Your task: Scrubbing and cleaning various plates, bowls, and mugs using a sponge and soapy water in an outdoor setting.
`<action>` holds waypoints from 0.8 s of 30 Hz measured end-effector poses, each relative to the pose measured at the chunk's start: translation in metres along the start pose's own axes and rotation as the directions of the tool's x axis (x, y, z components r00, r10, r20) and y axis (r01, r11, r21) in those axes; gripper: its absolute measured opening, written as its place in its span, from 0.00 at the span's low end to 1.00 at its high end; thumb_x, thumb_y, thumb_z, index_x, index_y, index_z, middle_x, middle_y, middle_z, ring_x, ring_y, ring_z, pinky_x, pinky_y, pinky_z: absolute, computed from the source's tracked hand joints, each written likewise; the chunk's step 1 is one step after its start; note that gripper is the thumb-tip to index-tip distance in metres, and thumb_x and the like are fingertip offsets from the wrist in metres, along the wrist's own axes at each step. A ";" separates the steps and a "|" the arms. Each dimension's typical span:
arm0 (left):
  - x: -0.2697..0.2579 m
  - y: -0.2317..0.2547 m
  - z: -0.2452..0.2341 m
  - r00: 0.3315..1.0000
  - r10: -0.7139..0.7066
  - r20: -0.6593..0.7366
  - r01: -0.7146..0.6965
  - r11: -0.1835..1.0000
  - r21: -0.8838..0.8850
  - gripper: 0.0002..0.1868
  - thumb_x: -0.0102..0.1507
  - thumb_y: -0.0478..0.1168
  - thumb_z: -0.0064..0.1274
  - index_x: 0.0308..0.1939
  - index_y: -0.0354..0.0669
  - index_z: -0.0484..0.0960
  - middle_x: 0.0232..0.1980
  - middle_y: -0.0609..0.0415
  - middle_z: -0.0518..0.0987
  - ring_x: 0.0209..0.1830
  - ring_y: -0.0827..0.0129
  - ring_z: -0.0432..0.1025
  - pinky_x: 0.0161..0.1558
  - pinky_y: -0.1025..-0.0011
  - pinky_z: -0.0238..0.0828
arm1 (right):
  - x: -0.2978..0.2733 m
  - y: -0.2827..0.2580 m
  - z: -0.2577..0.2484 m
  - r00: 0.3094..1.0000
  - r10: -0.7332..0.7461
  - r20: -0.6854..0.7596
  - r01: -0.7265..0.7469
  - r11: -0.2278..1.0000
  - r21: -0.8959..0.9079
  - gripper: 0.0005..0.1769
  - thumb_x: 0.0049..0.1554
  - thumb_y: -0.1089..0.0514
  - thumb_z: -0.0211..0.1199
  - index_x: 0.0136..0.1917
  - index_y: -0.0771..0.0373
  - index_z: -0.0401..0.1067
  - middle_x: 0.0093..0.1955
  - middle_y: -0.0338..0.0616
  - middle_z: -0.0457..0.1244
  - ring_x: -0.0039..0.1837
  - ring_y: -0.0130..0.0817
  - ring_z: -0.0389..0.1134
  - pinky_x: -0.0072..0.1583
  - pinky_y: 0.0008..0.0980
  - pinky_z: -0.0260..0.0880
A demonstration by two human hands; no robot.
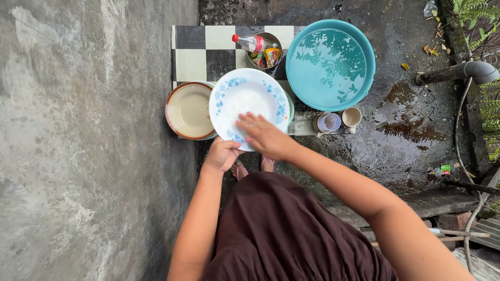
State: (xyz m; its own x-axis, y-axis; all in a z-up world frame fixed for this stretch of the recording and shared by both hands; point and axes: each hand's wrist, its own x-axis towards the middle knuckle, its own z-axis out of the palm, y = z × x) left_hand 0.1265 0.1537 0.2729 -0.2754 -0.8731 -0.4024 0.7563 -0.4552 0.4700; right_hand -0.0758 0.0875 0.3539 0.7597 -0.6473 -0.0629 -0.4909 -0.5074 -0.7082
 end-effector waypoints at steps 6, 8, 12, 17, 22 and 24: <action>-0.011 0.017 0.020 0.995 -0.053 -0.084 0.057 0.997 0.045 0.36 0.55 0.23 0.41 0.71 0.26 0.59 0.66 0.34 0.71 0.64 0.47 0.71 0.61 0.47 0.73 | -0.017 0.074 -0.026 0.980 0.091 -0.176 -0.142 0.942 -0.303 0.35 0.62 0.55 0.54 0.81 0.62 0.53 0.83 0.59 0.45 0.84 0.57 0.43 0.81 0.50 0.43; -0.009 0.007 0.017 0.995 -0.075 -0.071 0.076 0.997 0.019 0.36 0.55 0.23 0.41 0.70 0.25 0.60 0.65 0.33 0.71 0.63 0.46 0.71 0.61 0.47 0.73 | -0.006 0.078 -0.034 0.972 0.099 -0.214 -0.162 0.940 -0.300 0.35 0.63 0.56 0.55 0.81 0.63 0.52 0.84 0.60 0.45 0.85 0.58 0.42 0.81 0.50 0.43; -0.001 -0.012 0.017 0.991 -0.132 -0.030 0.132 0.991 -0.003 0.35 0.56 0.22 0.42 0.70 0.23 0.61 0.63 0.32 0.73 0.61 0.45 0.72 0.61 0.47 0.73 | 0.023 0.069 -0.035 0.950 0.093 -0.299 -0.186 0.935 -0.301 0.36 0.65 0.57 0.56 0.82 0.66 0.50 0.85 0.61 0.43 0.85 0.58 0.40 0.81 0.50 0.41; 0.008 -0.025 0.033 0.987 -0.157 -0.016 0.157 0.988 -0.016 0.37 0.54 0.22 0.41 0.70 0.26 0.59 0.64 0.33 0.71 0.61 0.45 0.73 0.62 0.46 0.73 | 0.044 0.028 -0.012 0.942 0.027 -0.336 -0.080 0.986 -0.143 0.38 0.64 0.57 0.55 0.83 0.67 0.47 0.85 0.61 0.41 0.86 0.58 0.37 0.82 0.50 0.38; 0.012 -0.033 0.015 0.991 -0.114 -0.072 0.111 0.993 -0.037 0.41 0.54 0.23 0.40 0.74 0.39 0.57 0.65 0.38 0.69 0.62 0.50 0.71 0.61 0.47 0.73 | 0.033 0.006 0.005 0.982 -0.010 -0.191 0.026 0.996 0.085 0.37 0.66 0.55 0.51 0.84 0.64 0.45 0.86 0.60 0.40 0.87 0.57 0.36 0.82 0.49 0.37; 0.017 -0.038 -0.007 0.997 -0.062 -0.046 0.058 0.993 -0.100 0.42 0.54 0.23 0.40 0.75 0.36 0.59 0.66 0.38 0.70 0.63 0.48 0.70 0.61 0.48 0.73 | 0.025 0.003 0.007 0.996 -0.077 -0.032 0.082 0.983 0.163 0.34 0.68 0.54 0.48 0.84 0.61 0.47 0.86 0.57 0.42 0.87 0.54 0.39 0.83 0.47 0.39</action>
State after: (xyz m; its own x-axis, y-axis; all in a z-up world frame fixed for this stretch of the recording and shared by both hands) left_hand 0.0972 0.1577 0.2425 -0.2947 -0.8341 -0.4663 0.7948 -0.4849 0.3650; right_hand -0.0556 0.0736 0.3453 0.7812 -0.6241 0.0147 -0.3511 -0.4588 -0.8162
